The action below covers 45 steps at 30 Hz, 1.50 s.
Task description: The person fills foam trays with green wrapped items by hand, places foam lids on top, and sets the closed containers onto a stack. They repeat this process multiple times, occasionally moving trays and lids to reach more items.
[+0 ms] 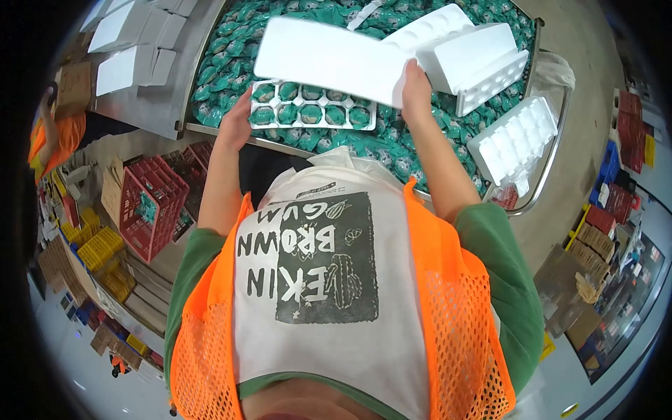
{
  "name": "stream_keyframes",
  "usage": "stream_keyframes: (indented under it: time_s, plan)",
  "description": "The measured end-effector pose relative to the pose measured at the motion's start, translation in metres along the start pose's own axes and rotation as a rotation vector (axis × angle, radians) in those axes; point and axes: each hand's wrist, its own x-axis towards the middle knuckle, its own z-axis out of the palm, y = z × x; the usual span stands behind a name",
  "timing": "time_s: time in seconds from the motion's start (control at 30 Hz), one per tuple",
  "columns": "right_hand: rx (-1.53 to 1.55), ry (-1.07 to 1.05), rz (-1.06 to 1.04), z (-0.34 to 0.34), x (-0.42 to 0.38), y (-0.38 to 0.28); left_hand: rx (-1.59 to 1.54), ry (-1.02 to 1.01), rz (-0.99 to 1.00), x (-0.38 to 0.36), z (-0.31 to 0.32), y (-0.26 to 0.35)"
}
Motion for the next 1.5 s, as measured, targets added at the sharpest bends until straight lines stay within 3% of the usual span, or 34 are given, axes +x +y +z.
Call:
stream_keyframes:
  time_s: [0.07, 0.23, 0.33, 0.53, 0.57, 0.63, 0.67, 0.73, 0.83, 0.93, 1.07, 1.17, 1.27, 1.4, 1.5]
  plan:
    - [0.145, -0.06, 0.189, -0.003, -0.01, 0.016, 0.188, -0.088, 0.066, -0.005, -0.003, -0.002]
    - [0.276, -0.147, 0.256, -0.015, -0.02, 0.031, 0.419, -0.008, 0.081, -0.003, 0.007, -0.003]
    - [0.277, -0.154, 0.259, -0.018, -0.021, 0.031, 0.968, 0.123, 0.327, 0.017, -0.005, -0.024]
    - [0.171, -0.184, 0.261, -0.012, -0.033, 0.031, 1.225, 0.235, 0.219, 0.023, 0.004, -0.03]
    - [0.133, -0.206, 0.253, -0.009, -0.036, 0.032, 1.025, 0.188, 0.184, 0.022, 0.003, -0.029]
    - [-0.222, -0.192, 0.098, 0.0, -0.043, 0.034, 0.623, 0.094, 0.116, 0.016, 0.005, -0.02]
    - [-0.397, -0.179, 0.019, 0.005, -0.046, 0.035, 0.35, 0.102, -0.092, 0.011, 0.006, -0.007]
    - [-0.527, -0.103, -0.171, 0.015, -0.043, 0.041, -0.032, 0.04, -0.096, 0.009, 0.005, 0.003]
    - [-0.757, 0.008, -0.395, 0.031, -0.046, 0.05, -0.022, 0.043, -0.163, 0.008, 0.001, 0.0]
    - [-0.821, 0.022, -0.396, 0.04, -0.061, 0.042, 0.254, 0.035, -0.035, 0.001, 0.01, -0.004]
    - [-0.754, 0.041, -0.336, 0.036, -0.067, 0.065, 0.214, -0.003, -0.029, 0.001, 0.003, -0.005]
    - [-0.23, -0.247, 0.068, 0.026, -0.058, 0.063, 0.288, 0.074, 0.002, 0.006, 0.003, -0.008]
    - [-0.241, -0.362, 0.259, 0.018, -0.041, 0.051, 0.339, 0.154, -0.003, 0.008, 0.01, -0.01]
    - [-0.308, -0.312, 0.235, 0.017, -0.032, 0.058, 0.354, 0.06, 0.091, 0.009, 0.008, -0.012]
    - [-0.112, -0.383, 0.156, 0.017, -0.05, 0.033, 0.278, 0.085, 0.188, -0.006, 0.014, -0.002]
